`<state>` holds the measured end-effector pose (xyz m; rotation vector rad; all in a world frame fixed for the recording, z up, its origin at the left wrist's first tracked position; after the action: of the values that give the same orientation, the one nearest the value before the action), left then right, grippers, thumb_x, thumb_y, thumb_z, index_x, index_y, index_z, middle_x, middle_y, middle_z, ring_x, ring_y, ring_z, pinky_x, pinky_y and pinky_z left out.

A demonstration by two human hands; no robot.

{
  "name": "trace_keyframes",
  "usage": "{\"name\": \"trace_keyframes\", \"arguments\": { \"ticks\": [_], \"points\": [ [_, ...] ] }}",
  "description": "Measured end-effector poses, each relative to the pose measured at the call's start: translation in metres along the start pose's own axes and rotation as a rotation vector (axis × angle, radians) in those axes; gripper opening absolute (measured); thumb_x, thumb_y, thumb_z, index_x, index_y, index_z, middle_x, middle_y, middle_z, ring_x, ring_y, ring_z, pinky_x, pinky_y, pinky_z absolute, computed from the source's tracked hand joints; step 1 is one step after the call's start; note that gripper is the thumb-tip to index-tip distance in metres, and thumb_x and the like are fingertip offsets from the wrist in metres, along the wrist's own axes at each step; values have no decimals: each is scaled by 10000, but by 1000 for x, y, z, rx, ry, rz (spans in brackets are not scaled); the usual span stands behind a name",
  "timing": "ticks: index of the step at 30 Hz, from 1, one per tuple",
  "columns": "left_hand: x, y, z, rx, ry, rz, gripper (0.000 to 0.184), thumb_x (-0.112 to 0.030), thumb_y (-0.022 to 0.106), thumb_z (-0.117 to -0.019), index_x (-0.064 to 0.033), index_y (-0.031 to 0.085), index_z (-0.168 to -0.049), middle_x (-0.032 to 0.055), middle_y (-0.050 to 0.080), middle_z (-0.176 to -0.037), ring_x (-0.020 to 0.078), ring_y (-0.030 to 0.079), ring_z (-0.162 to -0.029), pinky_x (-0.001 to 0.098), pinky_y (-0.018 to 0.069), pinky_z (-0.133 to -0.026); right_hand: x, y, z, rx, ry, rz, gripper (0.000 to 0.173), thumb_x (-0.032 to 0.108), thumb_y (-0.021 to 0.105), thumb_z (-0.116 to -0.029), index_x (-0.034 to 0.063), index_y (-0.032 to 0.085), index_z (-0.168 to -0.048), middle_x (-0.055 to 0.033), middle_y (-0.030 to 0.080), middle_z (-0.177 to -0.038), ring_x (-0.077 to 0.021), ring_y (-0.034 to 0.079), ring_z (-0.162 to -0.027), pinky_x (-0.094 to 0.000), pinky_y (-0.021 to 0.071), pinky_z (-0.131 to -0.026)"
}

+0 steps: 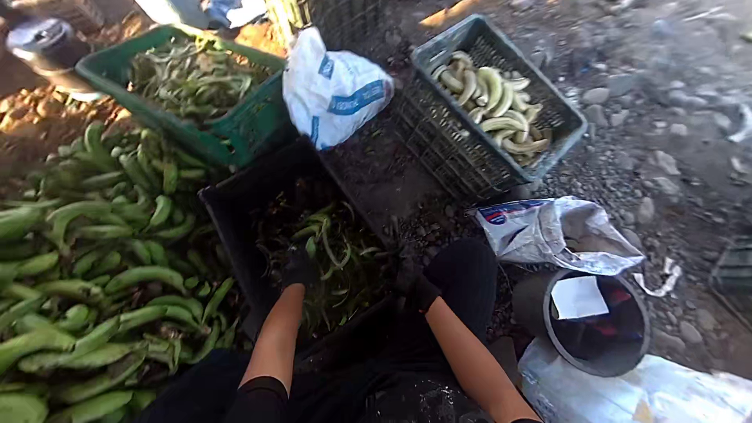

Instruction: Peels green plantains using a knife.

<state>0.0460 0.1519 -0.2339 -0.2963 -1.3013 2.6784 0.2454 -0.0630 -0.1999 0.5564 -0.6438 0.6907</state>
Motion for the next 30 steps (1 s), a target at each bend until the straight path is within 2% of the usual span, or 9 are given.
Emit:
{"name": "trace_keyframes", "arguments": {
  "ticks": [6,10,12,16,20,23,25,27,30],
  "points": [
    [43,-36,8,-75,17,502,550,-363,318,-1122,72,526,-1386,314,559,-1367,414,529,-1311,558,389,-1116,-1,6,-10,6,8,97,638,525,169,-1110,93,608,-1278,-108,706,-912,-241,671,-693,-431,582,-611],
    [77,-68,23,-280,-22,925,519,-386,387,-1107,35,615,-1308,248,637,-1261,315,620,-1169,494,494,-1013,-5,9,-15,3,-2,106,611,538,212,-1106,92,592,-1279,-107,698,-869,-236,679,-693,-427,596,-622],
    [68,-110,50,-395,129,1175,457,-348,387,-1110,-8,570,-1355,185,652,-1183,228,650,-1028,415,555,-892,-3,14,-14,22,-21,125,609,535,198,-1107,95,579,-1287,-93,693,-865,-207,670,-680,-386,584,-611],
    [34,-209,137,-533,641,1556,555,-478,355,-1082,-213,332,-1570,36,554,-1427,159,586,-1226,401,538,-994,-3,22,-15,72,23,121,692,618,149,-1077,131,582,-1309,-107,681,-877,-240,645,-661,-449,566,-583],
    [7,-214,145,-206,777,1987,866,-840,149,-918,-292,297,-1572,103,455,-1543,364,488,-1372,640,457,-1037,0,22,-8,61,21,130,693,634,166,-1070,140,575,-1333,-125,701,-951,-265,655,-681,-493,563,-583],
    [-27,-184,114,144,937,2157,817,-736,268,-986,-133,413,-1518,161,539,-1469,325,577,-1301,484,529,-1031,2,22,1,45,10,126,744,629,137,-1073,100,613,-1289,-134,689,-873,-263,647,-651,-469,562,-571],
    [-35,-175,93,149,840,2362,533,-567,440,-1027,-135,578,-1307,80,679,-1198,193,705,-1015,308,619,-805,1,17,-1,32,-24,87,758,615,104,-1075,89,613,-1270,-133,704,-866,-247,655,-635,-428,564,-559],
    [-23,-164,82,-39,582,2367,359,-488,456,-1050,-188,585,-1202,19,682,-1113,147,686,-1011,308,593,-850,-1,11,1,27,-44,88,795,629,70,-1065,93,620,-1267,-139,713,-877,-260,664,-648,-449,569,-568],
    [11,-156,79,-335,375,1958,392,-347,612,-1014,-190,527,-1363,56,662,-1191,222,665,-1078,437,579,-897,5,16,5,55,-125,161,760,624,140,-1074,82,626,-1290,-119,700,-808,-233,648,-606,-424,570,-559]
  ]
}}
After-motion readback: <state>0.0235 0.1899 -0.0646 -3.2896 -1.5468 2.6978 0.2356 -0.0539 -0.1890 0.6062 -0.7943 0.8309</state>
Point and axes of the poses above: each hand's wrist, its own z-axis away from the middle knuckle, its own y-axis out of the palm, x = y × z, the point moved 9 cm from there along -z, towards the middle knuckle
